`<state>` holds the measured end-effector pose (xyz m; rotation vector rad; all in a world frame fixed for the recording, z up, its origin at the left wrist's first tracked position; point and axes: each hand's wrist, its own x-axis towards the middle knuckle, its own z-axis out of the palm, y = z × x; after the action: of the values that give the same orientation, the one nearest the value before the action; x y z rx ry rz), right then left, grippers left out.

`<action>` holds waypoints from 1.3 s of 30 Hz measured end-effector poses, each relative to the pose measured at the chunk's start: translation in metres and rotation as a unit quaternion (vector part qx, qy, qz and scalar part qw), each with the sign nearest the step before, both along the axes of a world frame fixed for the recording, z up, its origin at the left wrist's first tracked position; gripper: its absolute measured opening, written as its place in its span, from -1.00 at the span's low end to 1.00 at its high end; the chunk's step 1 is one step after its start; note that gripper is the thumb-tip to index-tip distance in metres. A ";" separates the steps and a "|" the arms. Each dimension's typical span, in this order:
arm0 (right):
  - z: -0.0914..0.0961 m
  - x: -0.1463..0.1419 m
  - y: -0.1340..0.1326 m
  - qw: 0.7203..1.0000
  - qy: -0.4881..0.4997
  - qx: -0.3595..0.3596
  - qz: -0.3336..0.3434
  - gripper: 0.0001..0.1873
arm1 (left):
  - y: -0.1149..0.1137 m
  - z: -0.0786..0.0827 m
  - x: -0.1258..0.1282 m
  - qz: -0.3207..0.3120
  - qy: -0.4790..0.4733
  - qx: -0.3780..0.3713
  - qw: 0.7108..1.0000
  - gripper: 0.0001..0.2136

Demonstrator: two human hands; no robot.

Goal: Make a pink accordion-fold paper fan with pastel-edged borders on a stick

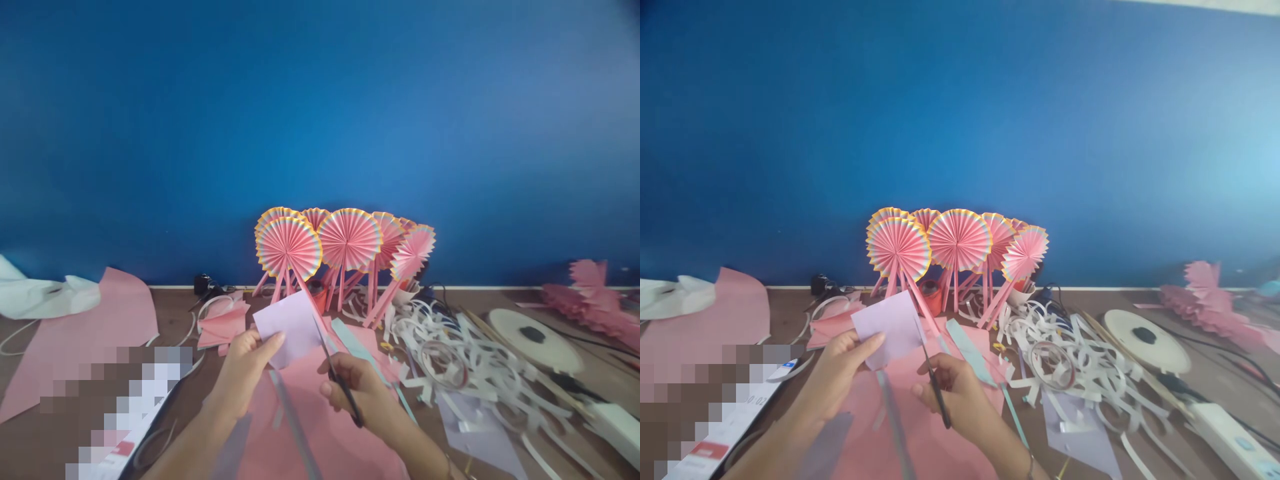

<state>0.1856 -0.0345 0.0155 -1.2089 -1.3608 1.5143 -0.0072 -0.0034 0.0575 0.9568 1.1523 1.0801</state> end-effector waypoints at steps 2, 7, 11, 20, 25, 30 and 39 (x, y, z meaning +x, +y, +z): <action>0.000 0.000 0.000 1.000 0.000 0.001 -0.004 -0.49 | 0.000 0.000 0.000 0.001 0.000 -0.001 1.000 -0.61; -0.001 0.000 0.000 1.000 0.001 0.003 -0.009 -0.51 | -0.001 0.000 0.000 0.002 -0.003 -0.004 1.000 -0.60; 0.001 -0.001 0.000 1.000 0.002 0.003 -0.014 -0.51 | -0.001 0.000 0.001 0.000 -0.009 -0.003 1.000 -0.59; 0.007 -0.002 -0.001 0.999 -0.003 -0.005 -0.033 -0.52 | 0.000 -0.001 0.001 0.006 -0.016 -0.007 1.000 -0.58; 0.007 -0.003 0.000 0.999 -0.013 -0.008 -0.039 -0.54 | -0.001 0.000 0.001 0.003 -0.019 -0.010 1.000 -0.58; 0.010 -0.003 -0.001 0.999 -0.017 -0.011 -0.044 -0.57 | -0.001 0.000 0.001 0.004 -0.019 -0.012 1.000 -0.57; 0.009 -0.003 0.000 0.998 -0.036 -0.014 -0.055 -0.59 | 0.000 -0.002 0.000 -0.006 -0.026 -0.010 1.000 -0.60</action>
<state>0.1827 -0.0349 0.0245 -1.3448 -1.3007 1.4301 -0.0075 -0.0036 0.0553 0.9139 1.1123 1.0755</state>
